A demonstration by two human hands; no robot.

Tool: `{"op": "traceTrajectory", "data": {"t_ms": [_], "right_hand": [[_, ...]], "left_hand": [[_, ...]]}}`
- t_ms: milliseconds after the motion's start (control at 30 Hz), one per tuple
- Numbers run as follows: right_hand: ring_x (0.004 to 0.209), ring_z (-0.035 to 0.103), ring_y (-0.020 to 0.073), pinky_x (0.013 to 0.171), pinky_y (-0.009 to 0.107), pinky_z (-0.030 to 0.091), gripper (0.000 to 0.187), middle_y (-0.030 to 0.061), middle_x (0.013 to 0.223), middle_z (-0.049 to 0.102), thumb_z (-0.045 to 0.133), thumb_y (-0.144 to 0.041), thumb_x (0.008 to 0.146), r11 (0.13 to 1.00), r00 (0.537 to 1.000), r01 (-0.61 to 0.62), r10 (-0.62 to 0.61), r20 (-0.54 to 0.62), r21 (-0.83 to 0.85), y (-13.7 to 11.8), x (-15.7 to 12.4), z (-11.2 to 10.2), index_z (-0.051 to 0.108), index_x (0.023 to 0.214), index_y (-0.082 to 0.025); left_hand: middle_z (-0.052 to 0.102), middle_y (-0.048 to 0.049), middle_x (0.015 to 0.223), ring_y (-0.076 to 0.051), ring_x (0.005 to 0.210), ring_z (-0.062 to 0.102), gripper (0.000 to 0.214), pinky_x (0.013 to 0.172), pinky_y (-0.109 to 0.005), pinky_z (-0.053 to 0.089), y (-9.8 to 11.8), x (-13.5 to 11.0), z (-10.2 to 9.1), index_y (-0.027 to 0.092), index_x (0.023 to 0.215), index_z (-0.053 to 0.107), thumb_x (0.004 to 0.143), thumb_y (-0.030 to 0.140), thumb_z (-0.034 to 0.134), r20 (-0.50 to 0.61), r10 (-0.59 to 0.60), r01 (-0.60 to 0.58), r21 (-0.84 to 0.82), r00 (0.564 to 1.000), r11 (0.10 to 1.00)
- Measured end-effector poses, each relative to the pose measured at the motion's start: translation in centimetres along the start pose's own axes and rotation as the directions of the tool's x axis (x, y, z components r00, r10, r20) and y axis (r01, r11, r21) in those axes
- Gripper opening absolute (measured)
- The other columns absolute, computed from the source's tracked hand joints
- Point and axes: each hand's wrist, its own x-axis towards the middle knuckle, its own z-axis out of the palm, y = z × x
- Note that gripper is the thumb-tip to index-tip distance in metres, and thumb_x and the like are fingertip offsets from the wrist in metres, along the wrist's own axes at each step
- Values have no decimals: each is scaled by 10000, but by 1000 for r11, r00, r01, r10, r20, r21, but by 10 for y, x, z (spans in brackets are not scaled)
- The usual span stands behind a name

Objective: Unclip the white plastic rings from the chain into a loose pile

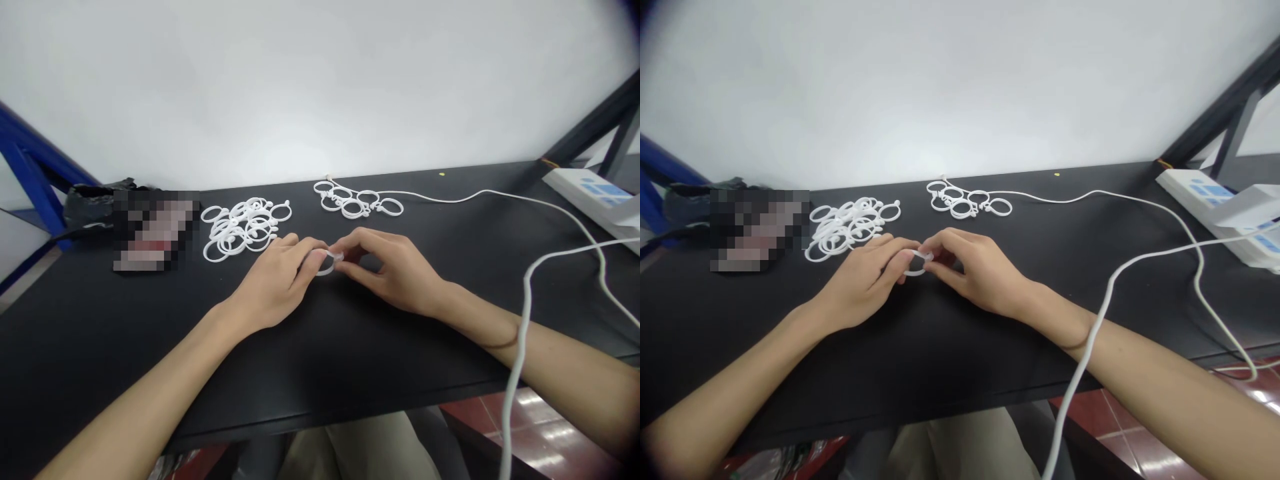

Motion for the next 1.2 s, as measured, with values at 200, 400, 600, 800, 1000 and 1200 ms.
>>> {"op": "traceTrajectory", "data": {"t_ms": [200, 400, 600, 800, 1000, 1200], "right_hand": [[666, 641, 103, 604, 208, 480, 92, -8, 805, 715, 648, -274, 886, 996, 996, -85, 85, -30, -2, -3, 1, 0, 643, 906, -184], [602, 604, 99, 606, 224, 465, 141, -14, 743, 706, 616, -317, 909, 989, 989, -142, 141, -36, -40, -2, 1, 0, 654, 872, -187], [634, 619, 115, 609, 233, 470, 125, -3, 800, 721, 612, -315, 909, 990, 990, -137, 137, -19, -41, -2, 1, 1, 657, 892, -200], [707, 638, 119, 650, 229, 490, 99, 13, 884, 723, 612, -266, 908, 993, 995, -96, 97, 10, -64, 2, 1, 2, 653, 954, -187], [776, 656, 127, 716, 245, 514, 162, 28, 950, 710, 555, -206, 926, 999, 999, -15, 17, 28, -48, 3, -1, 2, 632, 1067, -191], [715, 647, 118, 663, 226, 511, 96, 2, 860, 707, 601, -165, 857, 998, 998, -62, 61, 21, 11, 0, 0, 1, 624, 946, -194]], "left_hand": [[654, -70, 1080, -214, 1006, 567, 428, 938, -378, 438, 0, -1, 4, 139, 1296, 543, 1004, 401, 374, -71, 8, -6, 24, 997, 1000], [661, -63, 1062, -215, 970, 540, 353, 906, -385, 446, -3, -2, 6, 143, 1235, 576, 942, 336, 537, -61, 185, -177, 118, 981, 977], [668, -56, 1095, -225, 969, 547, 346, 890, -403, 452, -3, -2, 4, 188, 1186, 587, 916, 404, 574, -23, 163, -161, 81, 986, 984], [665, -60, 1105, -229, 993, 544, 365, 913, -404, 438, -5, -1, 5, 179, 1177, 588, 903, 421, 606, -30, 112, -108, 95, 993, 990], [650, -61, 1045, -236, 983, 549, 429, 914, -405, 430, -10, 0, 6, 169, 1107, 591, 812, 456, 715, -67, 113, -104, 134, 991, 986], [659, -58, 1073, -236, 983, 546, 458, 905, -404, 431, -6, -2, 6, 193, 1119, 573, 810, 508, 697, -42, 128, -123, 106, 991, 987]]}}
